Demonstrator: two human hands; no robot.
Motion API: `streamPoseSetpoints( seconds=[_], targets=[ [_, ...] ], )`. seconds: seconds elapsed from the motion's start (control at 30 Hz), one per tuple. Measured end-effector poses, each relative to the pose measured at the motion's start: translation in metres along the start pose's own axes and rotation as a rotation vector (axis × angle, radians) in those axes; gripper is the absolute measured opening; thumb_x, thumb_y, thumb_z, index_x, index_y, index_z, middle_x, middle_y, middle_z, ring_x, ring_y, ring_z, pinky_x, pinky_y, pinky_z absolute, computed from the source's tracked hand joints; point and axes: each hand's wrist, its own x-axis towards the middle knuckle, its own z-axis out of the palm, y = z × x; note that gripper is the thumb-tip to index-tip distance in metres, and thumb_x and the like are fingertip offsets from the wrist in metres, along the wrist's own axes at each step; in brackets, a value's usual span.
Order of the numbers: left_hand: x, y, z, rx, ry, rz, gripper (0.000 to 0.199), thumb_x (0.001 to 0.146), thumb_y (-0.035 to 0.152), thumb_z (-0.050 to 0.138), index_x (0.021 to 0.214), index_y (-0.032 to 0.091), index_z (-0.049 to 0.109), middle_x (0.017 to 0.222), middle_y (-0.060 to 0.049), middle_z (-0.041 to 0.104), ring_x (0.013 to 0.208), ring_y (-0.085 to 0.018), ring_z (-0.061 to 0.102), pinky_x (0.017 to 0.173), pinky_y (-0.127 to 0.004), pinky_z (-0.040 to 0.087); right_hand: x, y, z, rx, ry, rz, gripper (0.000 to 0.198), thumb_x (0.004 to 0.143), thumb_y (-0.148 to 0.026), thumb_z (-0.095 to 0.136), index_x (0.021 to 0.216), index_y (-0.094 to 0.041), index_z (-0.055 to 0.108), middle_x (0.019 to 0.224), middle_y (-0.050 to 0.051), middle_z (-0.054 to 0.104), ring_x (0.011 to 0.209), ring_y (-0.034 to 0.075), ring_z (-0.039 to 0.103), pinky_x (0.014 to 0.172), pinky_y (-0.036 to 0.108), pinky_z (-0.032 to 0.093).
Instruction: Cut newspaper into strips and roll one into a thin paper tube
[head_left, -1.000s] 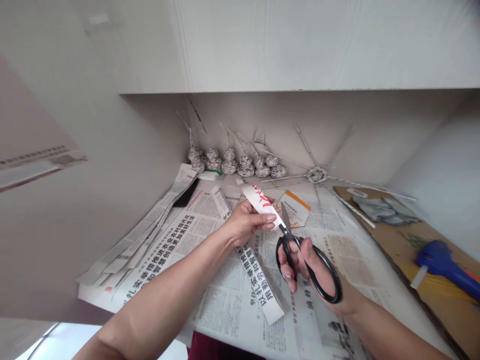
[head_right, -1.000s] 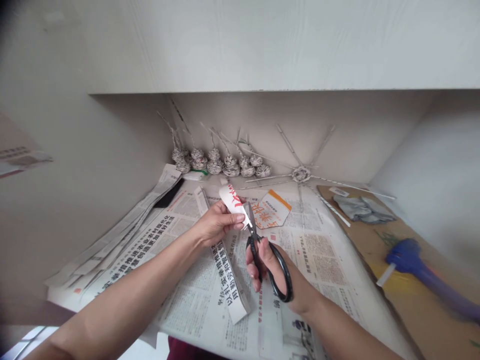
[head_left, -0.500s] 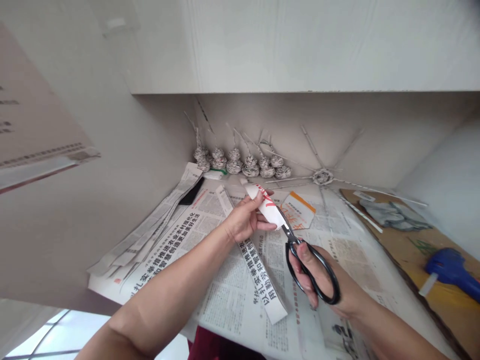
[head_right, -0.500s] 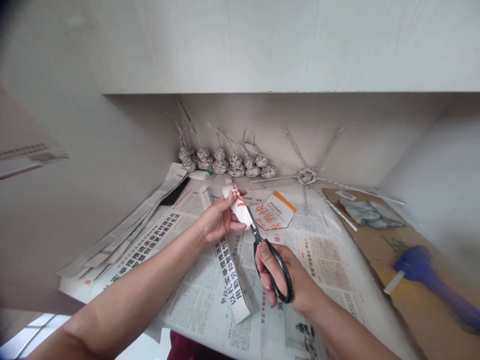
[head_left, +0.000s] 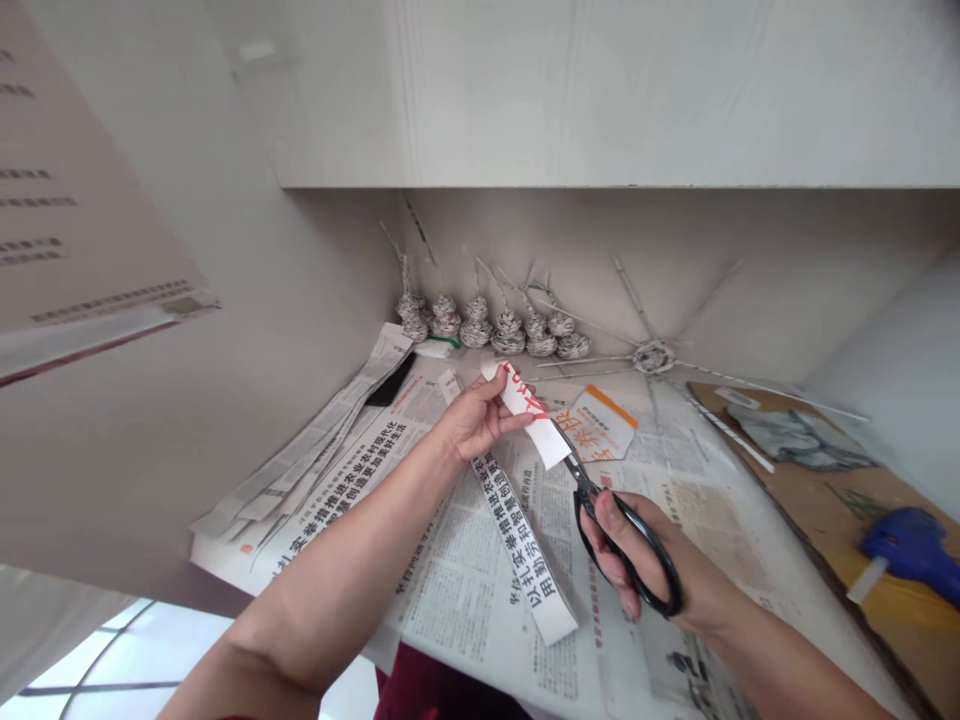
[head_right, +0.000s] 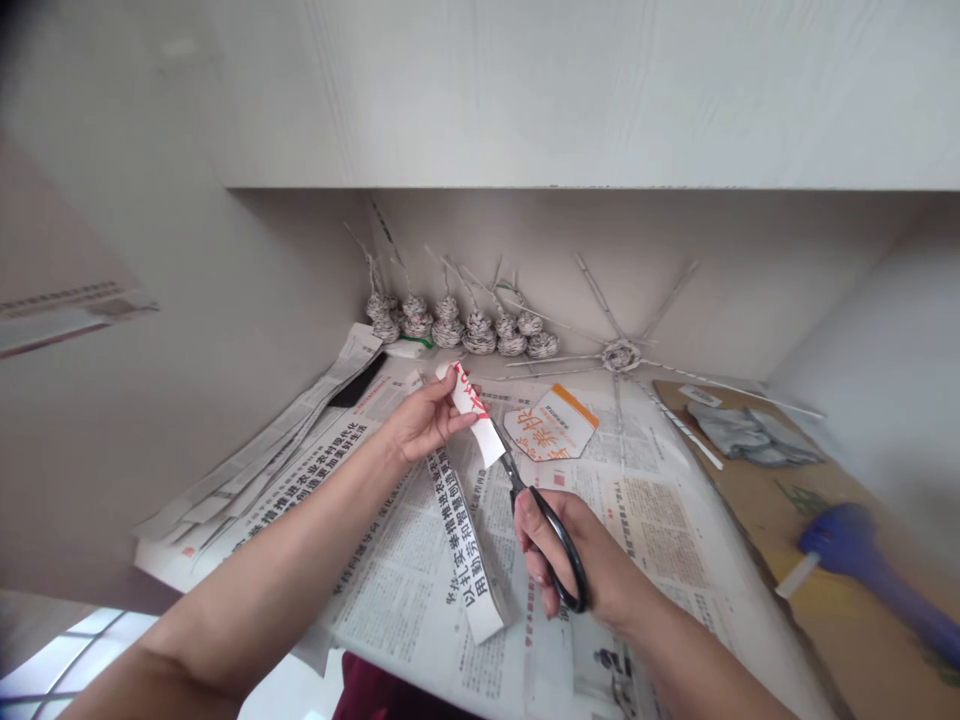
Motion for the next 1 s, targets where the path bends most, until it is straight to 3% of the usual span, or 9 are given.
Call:
streamPoseSetpoints(
  seconds=[0.17, 0.53, 0.7, 0.9, 1.0],
  targets=[
    [-0.003, -0.007, 0.004, 0.019, -0.034, -0.022, 0.017, 0.097, 0.023, 0.048, 0.101, 0.011, 0.06, 0.078, -0.009, 0.072, 0.068, -0.02, 0.073, 0.059, -0.035, 0.063, 0.002, 0.003, -0.003, 0.059, -0.072, -0.078, 0.06, 0.085, -0.077, 0.039, 0.08, -0.019, 0.05, 0.056, -0.005, 0.049, 0.042, 0.008, 0.048, 0.045, 0.022, 0.04],
    [-0.009, -0.026, 0.011, 0.107, -0.072, -0.063, 0.008, 0.089, 0.018, 0.063, 0.093, 0.011, 0.064, 0.072, -0.006, 0.071, 0.064, -0.017, 0.072, 0.057, -0.027, 0.062, 0.006, 0.008, -0.004, 0.143, -0.109, -0.077, 0.065, 0.086, -0.079, 0.035, 0.083, -0.017, 0.055, 0.062, -0.003, 0.053, 0.048, 0.01, 0.052, 0.053, 0.026, 0.044],
    [-0.007, -0.026, 0.009, 0.099, -0.073, -0.055, 0.007, 0.089, 0.017, 0.063, 0.09, 0.011, 0.064, 0.072, -0.006, 0.072, 0.063, -0.016, 0.072, 0.056, -0.027, 0.063, 0.004, 0.007, -0.004, 0.133, -0.073, -0.079, 0.063, 0.086, -0.078, 0.036, 0.079, -0.017, 0.053, 0.057, -0.004, 0.049, 0.042, 0.007, 0.047, 0.045, 0.022, 0.038],
    [-0.006, -0.025, 0.008, 0.087, -0.059, -0.058, 0.005, 0.088, 0.016, 0.064, 0.086, 0.011, 0.065, 0.069, -0.005, 0.07, 0.06, -0.015, 0.071, 0.055, -0.026, 0.062, 0.002, 0.001, 0.0, 0.053, 0.016, -0.012, 0.066, 0.075, -0.085, 0.045, 0.067, -0.02, 0.045, 0.047, -0.007, 0.042, 0.032, 0.005, 0.037, 0.033, 0.02, 0.032],
    [-0.006, -0.023, 0.008, 0.103, -0.057, -0.053, 0.006, 0.085, 0.015, 0.067, 0.086, 0.009, 0.068, 0.074, -0.007, 0.071, 0.062, -0.015, 0.071, 0.048, -0.019, 0.059, 0.003, 0.0, 0.002, 0.017, 0.065, 0.035, 0.067, 0.068, -0.088, 0.05, 0.065, -0.021, 0.044, 0.044, -0.009, 0.04, 0.029, 0.004, 0.033, 0.03, 0.019, 0.031]
  ],
)
